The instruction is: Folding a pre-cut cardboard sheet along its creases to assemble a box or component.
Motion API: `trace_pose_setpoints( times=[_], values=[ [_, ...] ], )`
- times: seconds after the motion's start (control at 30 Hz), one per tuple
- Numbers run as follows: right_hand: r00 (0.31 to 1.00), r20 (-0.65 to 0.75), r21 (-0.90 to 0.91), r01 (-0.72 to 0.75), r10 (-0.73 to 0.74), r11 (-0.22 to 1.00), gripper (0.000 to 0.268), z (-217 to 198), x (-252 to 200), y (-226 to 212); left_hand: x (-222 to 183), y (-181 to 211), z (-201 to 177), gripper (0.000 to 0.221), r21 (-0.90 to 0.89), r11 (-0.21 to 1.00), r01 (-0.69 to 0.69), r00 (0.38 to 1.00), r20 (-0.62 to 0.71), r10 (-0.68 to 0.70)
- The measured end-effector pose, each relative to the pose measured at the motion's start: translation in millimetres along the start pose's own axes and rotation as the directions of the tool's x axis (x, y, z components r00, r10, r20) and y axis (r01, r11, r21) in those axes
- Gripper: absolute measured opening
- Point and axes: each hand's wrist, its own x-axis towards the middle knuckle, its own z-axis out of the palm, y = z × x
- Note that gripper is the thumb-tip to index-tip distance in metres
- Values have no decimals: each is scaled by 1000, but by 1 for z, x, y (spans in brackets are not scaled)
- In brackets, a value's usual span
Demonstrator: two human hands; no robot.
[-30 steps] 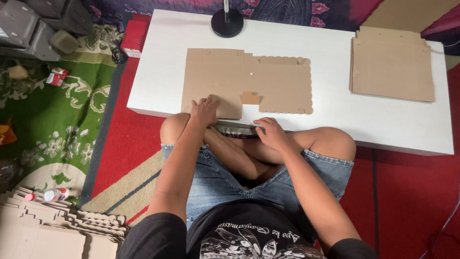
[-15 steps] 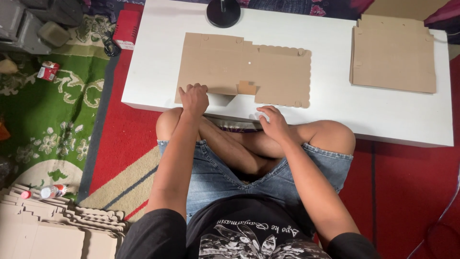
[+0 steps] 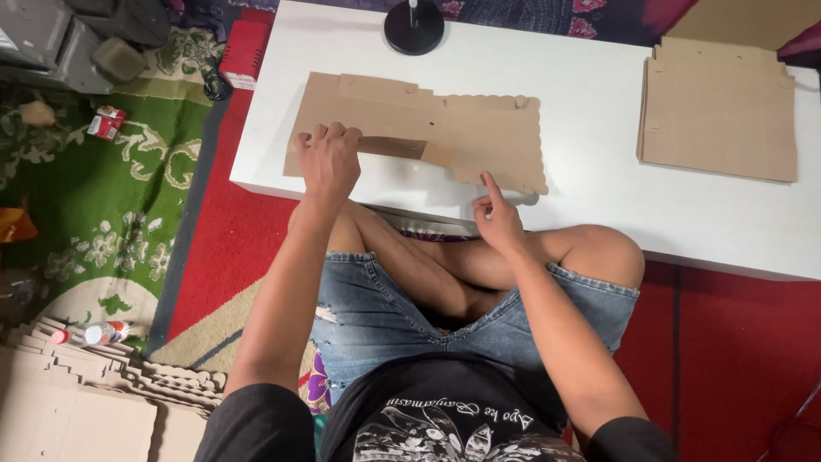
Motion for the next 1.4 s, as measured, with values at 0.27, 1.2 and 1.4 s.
trace_pose_setpoints(
  times=[0.27, 1.2, 1.4],
  values=[
    [962, -243, 6, 132, -127, 991, 33, 0, 15, 21, -21, -6, -101, 21, -191, 962, -196, 939, 245, 240],
    [998, 58, -420, 30, -7, 907, 31, -16, 77, 70, -34, 113, -16, 45, -546, 837, -19, 709, 583, 397],
    [1000, 23, -401, 25, -17, 916, 38, -10, 71, 66, -41, 134, 50, 50, -438, 899, 3, 789, 553, 267]
  ],
)
